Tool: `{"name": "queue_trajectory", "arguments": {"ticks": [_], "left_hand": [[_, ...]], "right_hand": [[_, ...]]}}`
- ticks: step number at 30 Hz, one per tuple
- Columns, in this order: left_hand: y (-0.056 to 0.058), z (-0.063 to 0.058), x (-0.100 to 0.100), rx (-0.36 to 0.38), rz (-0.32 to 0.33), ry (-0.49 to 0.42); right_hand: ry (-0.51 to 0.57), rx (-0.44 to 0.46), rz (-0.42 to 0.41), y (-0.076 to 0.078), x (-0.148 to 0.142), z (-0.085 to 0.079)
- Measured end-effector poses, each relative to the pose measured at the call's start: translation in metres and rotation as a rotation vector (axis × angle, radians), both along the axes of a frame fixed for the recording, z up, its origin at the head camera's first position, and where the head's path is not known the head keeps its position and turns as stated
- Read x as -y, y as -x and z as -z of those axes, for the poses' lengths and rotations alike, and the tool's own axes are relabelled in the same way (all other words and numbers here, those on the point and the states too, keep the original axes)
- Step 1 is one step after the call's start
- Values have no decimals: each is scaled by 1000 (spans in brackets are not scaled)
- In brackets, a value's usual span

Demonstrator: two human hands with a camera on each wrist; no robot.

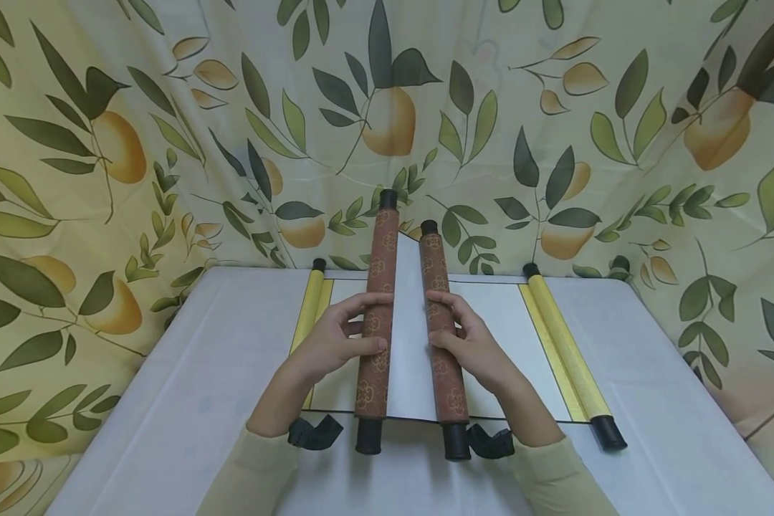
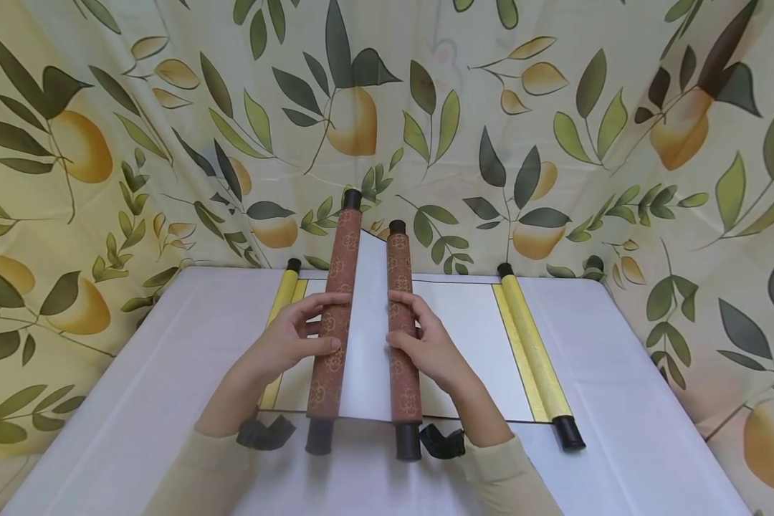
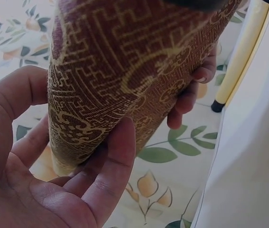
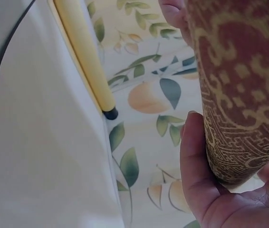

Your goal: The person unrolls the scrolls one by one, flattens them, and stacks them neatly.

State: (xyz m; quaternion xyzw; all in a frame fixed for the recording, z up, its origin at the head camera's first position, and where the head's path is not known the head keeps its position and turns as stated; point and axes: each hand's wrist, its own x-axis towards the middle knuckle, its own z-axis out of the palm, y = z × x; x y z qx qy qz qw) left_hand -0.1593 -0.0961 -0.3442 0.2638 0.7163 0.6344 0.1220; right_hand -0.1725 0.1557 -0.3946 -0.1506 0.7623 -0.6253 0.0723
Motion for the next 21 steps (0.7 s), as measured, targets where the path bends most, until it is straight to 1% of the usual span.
{"name": "queue_trajectory", "arguments": {"ticks": [2, 3, 9, 10, 15, 18, 21], "left_hand": [[0, -1, 0, 2, 0, -3], [0, -1, 0, 1, -1, -6], [-1, -1, 1, -11, -4, -2], [-1, -1, 1, -7, -5, 1], [0, 1, 3, 8, -15, 4], [2, 3, 4, -9, -14, -1], [5, 6, 5, -15, -13, -16]], "right_hand": [[-4, 7, 1, 0, 0, -1], [-6, 10, -1, -1, 1, -4], [-2, 19, -2, -2, 1, -4], [-2, 23, 1, 0, 0, -2], [-20, 23, 9, -6, 2, -14], [-30, 14, 10, -10, 4, -21], [-34, 8, 12, -11, 4, -22]]}}
